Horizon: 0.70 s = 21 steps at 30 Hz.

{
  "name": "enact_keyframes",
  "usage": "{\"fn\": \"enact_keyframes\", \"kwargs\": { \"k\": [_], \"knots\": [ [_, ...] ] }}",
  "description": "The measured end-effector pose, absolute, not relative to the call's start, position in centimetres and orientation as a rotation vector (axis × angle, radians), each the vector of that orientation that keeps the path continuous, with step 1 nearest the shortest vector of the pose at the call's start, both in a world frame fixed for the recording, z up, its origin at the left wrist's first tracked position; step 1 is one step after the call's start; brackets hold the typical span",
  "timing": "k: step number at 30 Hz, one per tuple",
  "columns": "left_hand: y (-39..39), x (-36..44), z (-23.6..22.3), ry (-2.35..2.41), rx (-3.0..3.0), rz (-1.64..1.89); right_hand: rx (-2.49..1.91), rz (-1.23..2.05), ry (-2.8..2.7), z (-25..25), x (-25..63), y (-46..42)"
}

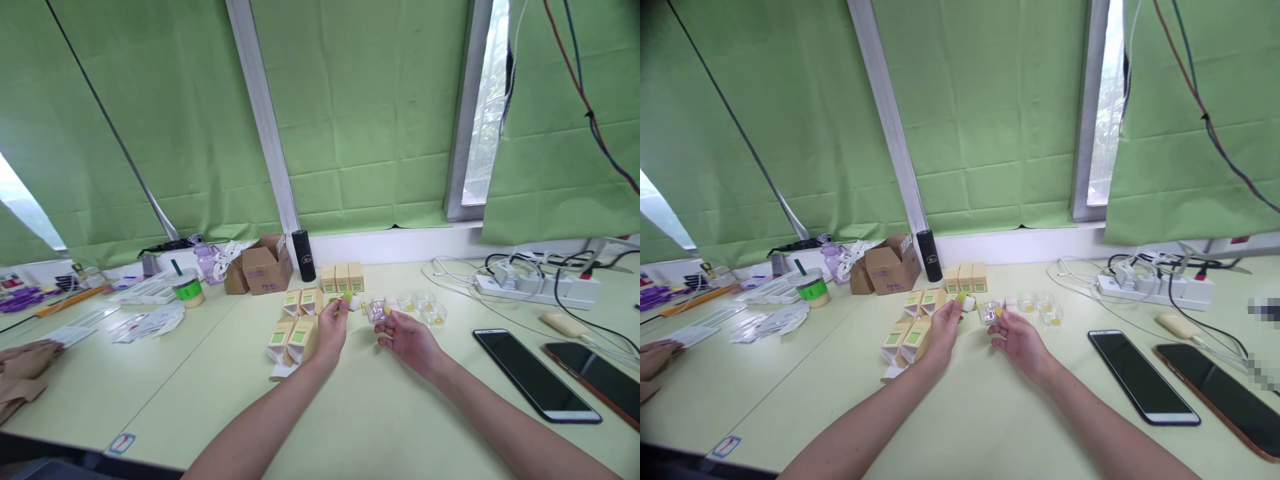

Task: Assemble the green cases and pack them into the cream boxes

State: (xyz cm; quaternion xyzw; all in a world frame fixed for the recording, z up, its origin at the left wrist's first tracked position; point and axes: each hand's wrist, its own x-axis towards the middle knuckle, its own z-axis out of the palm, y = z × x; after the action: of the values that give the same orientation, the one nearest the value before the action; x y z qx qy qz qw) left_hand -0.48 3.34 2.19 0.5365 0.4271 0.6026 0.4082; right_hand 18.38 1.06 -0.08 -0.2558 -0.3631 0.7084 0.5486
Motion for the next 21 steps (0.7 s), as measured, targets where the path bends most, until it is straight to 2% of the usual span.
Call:
{"fn": "enact_keyframes", "kwargs": {
  "k": [6,12,21],
  "knots": [
    [3.5,-0.5,1.9,1.085,1.382,1.513,-0.682,1.559,-1.015,-0.1,18.3,1.1],
    [3.7,-0.4,1.7,1.055,1.37,1.506,-0.605,1.592,-0.92,0.8,17.8,0.4],
    [4.0,-0.3,1.1,1.012,1.43,1.481,-0.755,1.461,-0.959,0.7,17.7,0.3]
  ]
}}
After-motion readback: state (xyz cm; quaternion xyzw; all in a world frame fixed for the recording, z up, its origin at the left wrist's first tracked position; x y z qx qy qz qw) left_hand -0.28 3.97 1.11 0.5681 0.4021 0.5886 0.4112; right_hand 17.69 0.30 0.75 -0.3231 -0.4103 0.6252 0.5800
